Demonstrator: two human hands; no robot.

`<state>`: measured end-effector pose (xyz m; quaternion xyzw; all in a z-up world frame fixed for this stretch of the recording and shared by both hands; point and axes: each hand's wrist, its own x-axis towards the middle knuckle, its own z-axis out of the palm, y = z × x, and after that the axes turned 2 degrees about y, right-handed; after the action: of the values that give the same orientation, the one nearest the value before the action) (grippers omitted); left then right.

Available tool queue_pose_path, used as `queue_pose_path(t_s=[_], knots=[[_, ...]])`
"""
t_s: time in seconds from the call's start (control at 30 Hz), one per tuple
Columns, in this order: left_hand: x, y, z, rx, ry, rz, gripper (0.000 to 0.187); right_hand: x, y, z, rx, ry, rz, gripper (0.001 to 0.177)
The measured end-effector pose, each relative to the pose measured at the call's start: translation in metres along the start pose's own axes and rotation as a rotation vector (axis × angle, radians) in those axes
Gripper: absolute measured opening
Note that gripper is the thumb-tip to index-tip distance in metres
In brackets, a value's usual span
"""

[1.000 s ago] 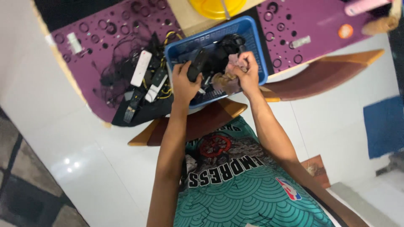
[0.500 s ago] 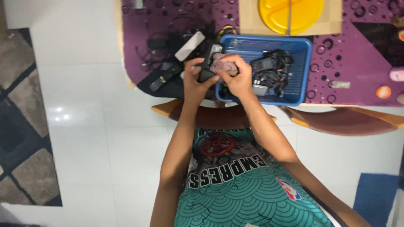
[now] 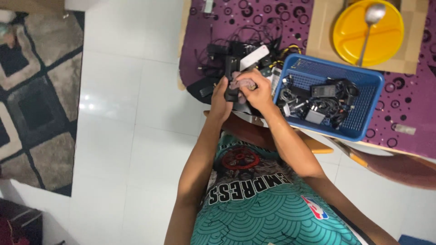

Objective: The person wipes a cable and a remote control with a cloth, then picks up a charger from a basket and wipes it.

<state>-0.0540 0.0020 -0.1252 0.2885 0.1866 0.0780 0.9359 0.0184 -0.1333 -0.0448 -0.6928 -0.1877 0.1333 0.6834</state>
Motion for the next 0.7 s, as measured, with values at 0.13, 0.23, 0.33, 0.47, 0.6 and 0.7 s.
queue_pose_path(t_s=[0.13, 0.23, 0.33, 0.47, 0.6, 0.7], knots=[[0.000, 0.011, -0.006, -0.046, 0.107, 0.051, 0.038, 0.003, -0.007, 0.015, -0.252, -0.103, -0.426, 0.030], [-0.005, 0.027, -0.002, -0.060, 0.115, 0.085, 0.038, 0.007, -0.006, 0.020, -0.200, -0.230, -0.477, 0.033], [-0.011, 0.036, 0.002, -0.089, 0.134, 0.106, 0.039, 0.010, -0.003, 0.030, -0.205, -0.207, -0.398, 0.034], [-0.029, 0.048, -0.003, -0.078, 0.189, 0.116, 0.039, 0.002, -0.002, 0.042, -0.206, -0.328, -0.451, 0.043], [-0.044, 0.050, -0.011, -0.132, 0.140, 0.202, 0.039, 0.005, -0.004, 0.052, -0.175, -0.415, -0.444, 0.049], [-0.052, 0.047, -0.018, -0.157, 0.175, 0.233, 0.039, -0.003, -0.003, 0.063, -0.214, -0.427, -0.372, 0.048]])
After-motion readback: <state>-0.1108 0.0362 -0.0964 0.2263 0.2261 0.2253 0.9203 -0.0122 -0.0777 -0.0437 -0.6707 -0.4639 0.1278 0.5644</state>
